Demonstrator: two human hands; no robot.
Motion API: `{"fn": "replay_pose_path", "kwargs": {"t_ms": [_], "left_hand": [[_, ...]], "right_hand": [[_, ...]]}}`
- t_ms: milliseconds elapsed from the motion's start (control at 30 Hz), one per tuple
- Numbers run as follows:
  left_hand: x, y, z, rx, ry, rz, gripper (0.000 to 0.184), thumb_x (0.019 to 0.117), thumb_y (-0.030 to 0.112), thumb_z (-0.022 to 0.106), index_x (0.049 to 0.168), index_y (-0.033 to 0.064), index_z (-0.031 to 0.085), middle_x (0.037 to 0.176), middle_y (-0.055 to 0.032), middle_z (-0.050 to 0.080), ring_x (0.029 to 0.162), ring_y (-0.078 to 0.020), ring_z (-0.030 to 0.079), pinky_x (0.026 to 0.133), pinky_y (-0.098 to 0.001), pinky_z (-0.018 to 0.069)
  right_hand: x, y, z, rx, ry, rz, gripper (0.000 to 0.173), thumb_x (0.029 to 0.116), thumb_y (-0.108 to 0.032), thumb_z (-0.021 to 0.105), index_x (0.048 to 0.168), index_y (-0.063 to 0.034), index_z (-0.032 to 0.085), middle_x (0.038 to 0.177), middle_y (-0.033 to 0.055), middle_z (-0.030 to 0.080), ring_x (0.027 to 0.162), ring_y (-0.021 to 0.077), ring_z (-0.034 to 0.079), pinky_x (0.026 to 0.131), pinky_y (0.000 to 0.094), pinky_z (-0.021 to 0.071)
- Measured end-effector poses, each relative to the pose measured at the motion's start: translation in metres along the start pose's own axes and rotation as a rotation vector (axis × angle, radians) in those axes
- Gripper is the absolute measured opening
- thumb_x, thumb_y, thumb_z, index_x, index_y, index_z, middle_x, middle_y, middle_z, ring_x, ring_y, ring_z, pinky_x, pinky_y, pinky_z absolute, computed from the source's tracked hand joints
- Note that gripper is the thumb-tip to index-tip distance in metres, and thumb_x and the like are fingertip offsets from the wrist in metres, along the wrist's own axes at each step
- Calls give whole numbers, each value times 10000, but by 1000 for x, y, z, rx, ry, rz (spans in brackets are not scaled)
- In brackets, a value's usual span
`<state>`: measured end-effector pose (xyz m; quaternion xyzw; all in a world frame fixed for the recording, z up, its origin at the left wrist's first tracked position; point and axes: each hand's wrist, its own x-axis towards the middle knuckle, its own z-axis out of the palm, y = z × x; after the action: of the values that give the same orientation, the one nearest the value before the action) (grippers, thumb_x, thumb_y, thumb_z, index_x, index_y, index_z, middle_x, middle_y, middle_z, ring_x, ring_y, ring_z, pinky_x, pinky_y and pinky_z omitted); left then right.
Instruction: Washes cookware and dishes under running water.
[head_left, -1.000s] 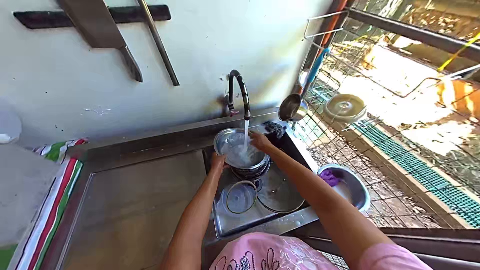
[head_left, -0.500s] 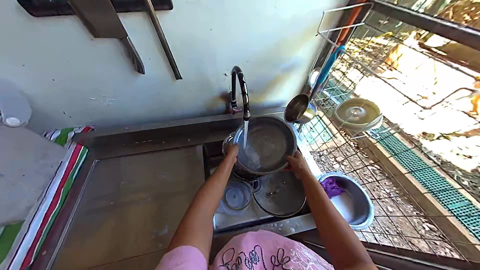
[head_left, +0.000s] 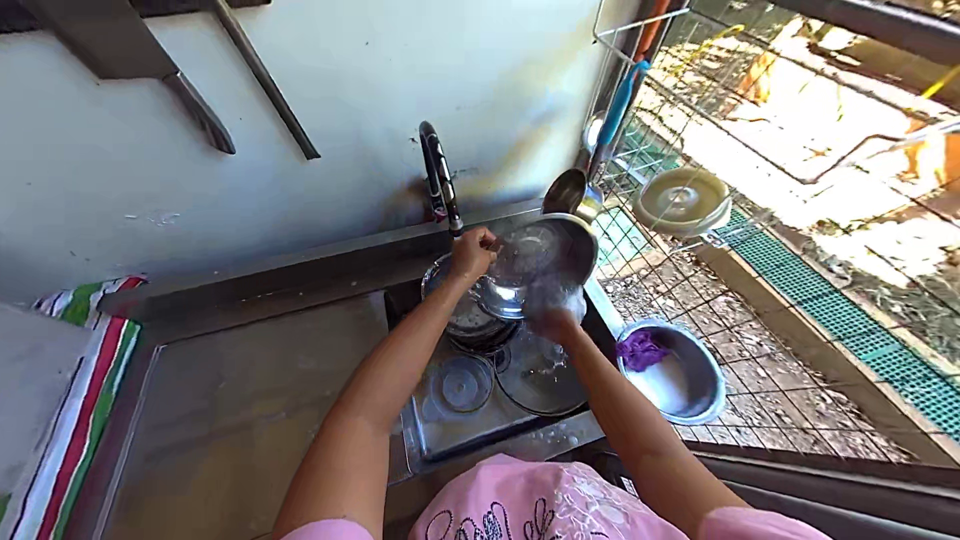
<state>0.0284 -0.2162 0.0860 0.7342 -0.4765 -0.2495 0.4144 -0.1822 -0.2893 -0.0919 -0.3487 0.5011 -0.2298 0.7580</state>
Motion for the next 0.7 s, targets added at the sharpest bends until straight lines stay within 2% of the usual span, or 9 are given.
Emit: {"fn": "replay_pose_path", "kwargs": {"t_ms": [100, 167, 267, 300, 367, 467, 533, 600, 700], "left_hand": [[-4, -12, -10, -217, 36, -73, 299, 773, -181, 714, 1048, -100, 632, 1163, -212, 671, 1080, -263, 638, 958, -421, 512], [-8, -31, -18, -331, 72, -126, 310, 748, -194, 677, 1036, -95, 618, 1112, -201, 661, 1005, -240, 626, 880, -414, 523], [-24, -45, -33, -474, 62, -303, 214, 852, -106, 610, 1004, 22, 530, 1032, -123, 569, 897, -212, 553, 729, -421, 502], [-25, -46, -38, -536, 40, -383, 183, 904, -84, 567, 1037, 29, 512, 1056, -129, 555, 912, -232, 555, 749, -456, 509], [-28, -49, -46, -648, -14, -501, 195, 1000, -18, 439, 1183, -3, 506, 1088, -144, 548, 916, -241, 593, 815, -454, 538], [-26, -61, -42, -838, 48, -600, 277, 1064, 150, 364, 1144, 24, 598, 898, -77, 625, 745, -167, 607, 704, -331, 526], [-26, -73, -37, -867, 85, -610, 311, 1082, 205, 432, 1287, 33, 591, 1067, -125, 664, 885, -196, 634, 786, -368, 533], [-28, -79, -34, -839, 216, -621, 314, 1058, 142, 497, 1340, 14, 551, 1161, -171, 630, 978, -237, 612, 848, -416, 520], [-32, -79, -38, -767, 372, -588, 311, 1063, 128, 500, 1331, -9, 579, 1244, -210, 620, 1076, -271, 607, 920, -449, 502]], "right_hand": [[-4, -20, 7, -189, 93, -20, 349, 1081, -298, 510, 1238, 6, 584, 907, 92, 631, 677, 148, 566, 620, 327, 507], [-10, -32, 10, -100, 124, -65, 379, 1070, -279, 551, 1309, 15, 533, 980, 132, 648, 723, 166, 625, 654, 327, 560], [-24, -56, 20, -38, 172, -181, 416, 1080, -212, 539, 1388, 61, 481, 1114, 237, 662, 799, 242, 714, 706, 361, 622], [-26, -60, 21, -38, 187, -250, 392, 1079, -178, 535, 1372, 79, 491, 1108, 245, 666, 802, 245, 721, 715, 363, 625], [-24, -61, 15, -41, 189, -439, 317, 1065, -83, 524, 1317, 108, 516, 1098, 233, 667, 858, 219, 715, 773, 358, 621], [-15, -53, 3, -15, 145, -715, 245, 1045, -29, 449, 1162, 76, 637, 1003, 126, 701, 917, 111, 670, 861, 301, 567], [-3, -48, 3, -39, 63, -792, 321, 1061, -48, 403, 1238, 63, 647, 1131, 125, 720, 1059, 116, 678, 966, 299, 547], [2, -47, -2, -453, -2, -880, 403, 1047, -25, 392, 1394, 77, 572, 1443, 208, 588, 1378, 225, 544, 1183, 357, 401], [-4, -57, -4, -1128, 4, -865, 463, 1020, 22, 403, 1465, 15, 532, 1570, 232, 443, 1469, 353, 435, 1217, 474, 347]]}}
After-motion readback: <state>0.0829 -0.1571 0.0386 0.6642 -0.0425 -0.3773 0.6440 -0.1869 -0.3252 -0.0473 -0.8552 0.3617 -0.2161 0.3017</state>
